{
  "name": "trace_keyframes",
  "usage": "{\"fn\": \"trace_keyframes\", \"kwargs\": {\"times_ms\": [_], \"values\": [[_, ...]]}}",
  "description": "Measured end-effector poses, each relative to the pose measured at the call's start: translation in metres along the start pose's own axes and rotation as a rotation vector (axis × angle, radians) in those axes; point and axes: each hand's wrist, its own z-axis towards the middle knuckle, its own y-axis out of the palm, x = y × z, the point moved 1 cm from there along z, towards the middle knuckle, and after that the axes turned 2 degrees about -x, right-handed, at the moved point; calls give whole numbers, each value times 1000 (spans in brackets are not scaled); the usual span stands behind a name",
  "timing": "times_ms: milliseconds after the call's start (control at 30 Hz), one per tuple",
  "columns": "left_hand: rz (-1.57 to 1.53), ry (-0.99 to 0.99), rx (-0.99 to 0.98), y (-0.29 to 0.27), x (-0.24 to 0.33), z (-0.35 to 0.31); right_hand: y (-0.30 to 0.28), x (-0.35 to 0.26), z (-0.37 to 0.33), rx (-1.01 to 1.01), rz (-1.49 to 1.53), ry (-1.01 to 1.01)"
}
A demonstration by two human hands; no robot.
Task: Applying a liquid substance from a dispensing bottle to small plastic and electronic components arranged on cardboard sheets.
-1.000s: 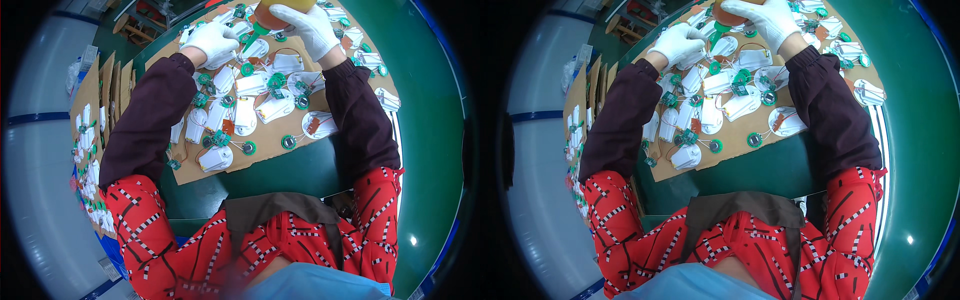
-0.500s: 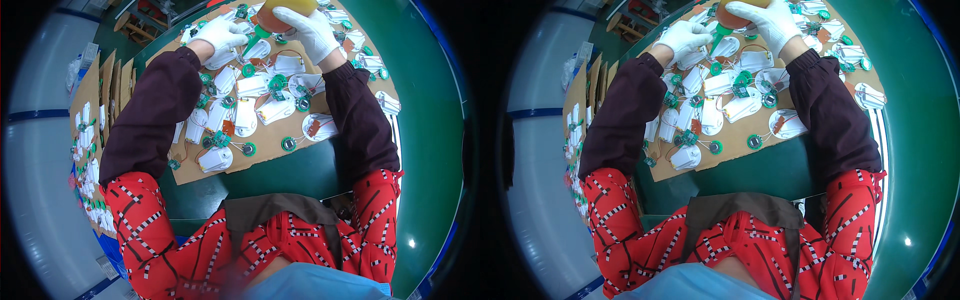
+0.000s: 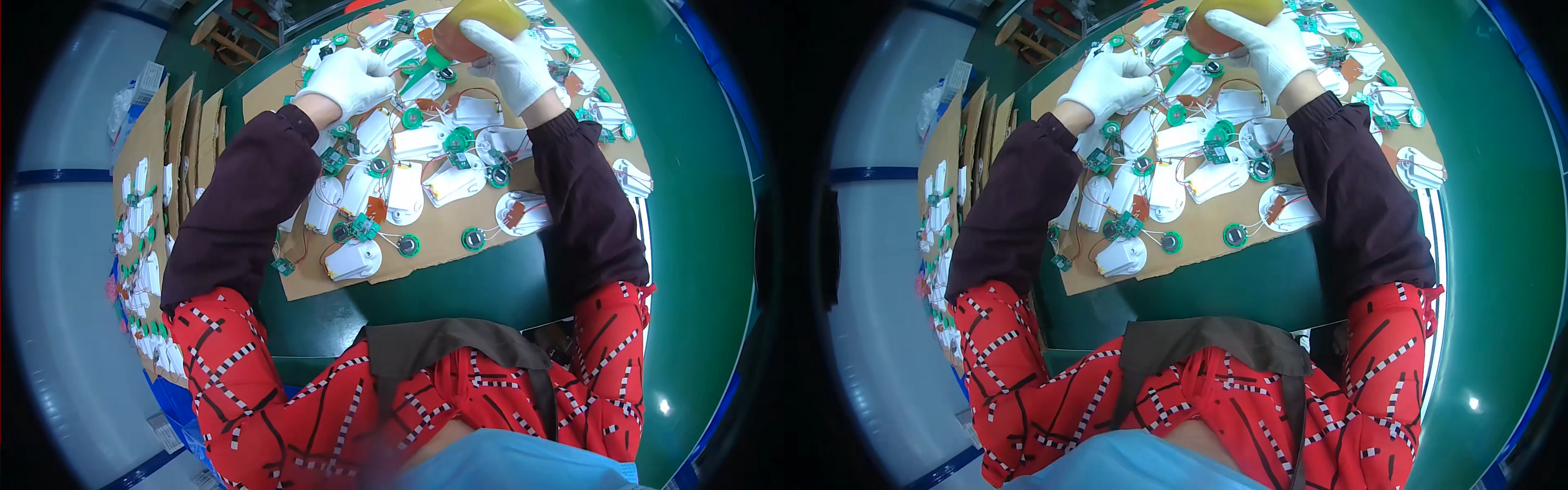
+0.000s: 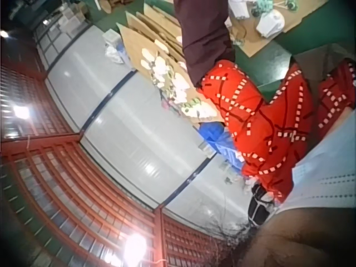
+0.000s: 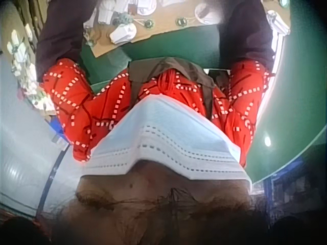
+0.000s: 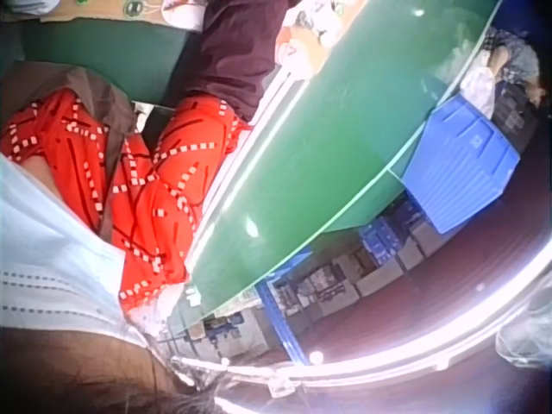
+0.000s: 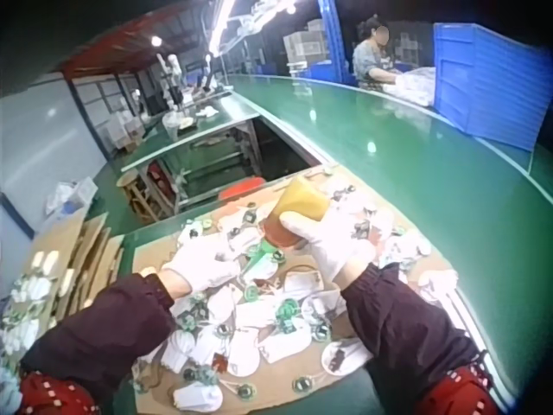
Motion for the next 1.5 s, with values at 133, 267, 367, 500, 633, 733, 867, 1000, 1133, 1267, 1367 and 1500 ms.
{"fn": "trace_keyframes", "kwargs": {"times_ms": [133, 267, 367, 500, 633, 733, 867, 1000, 1133, 1267, 1367, 1500], "values": [[88, 58, 4, 3, 3, -2, -19, 21, 7, -13, -131, 98], [181, 72, 4, -2, 17, -12, -15, 22, 5, -9, -135, 104], [222, 99, -7, -6, 21, -17, -13, 19, 5, -35, -126, 72], [265, 84, -31, -8, 22, -20, -12, 18, 4, -86, -133, 33], [269, 75, 2, -3, 16, -20, -11, 22, 2, -76, -126, 12], [281, 65, -1, -4, 18, -21, -8, 18, -2, -97, -123, -24], [278, 58, 2, -4, 16, -23, -6, 16, -4, -101, -173, -52], [275, 70, 9, -7, 19, -22, -5, 9, -2, -102, -220, -96], [287, 39, -13, -7, 22, -23, -3, 5, -2, -111, -244, -146], [289, 78, 18, -5, 19, -23, -2, 4, -4, -141, -300, -149], [295, 78, 13, -5, 18, -22, 0, 1, -6, -152, -268, -152], [281, 58, 5, -6, 22, -24, 5, -6, -10, -180, -252, -164]]}}
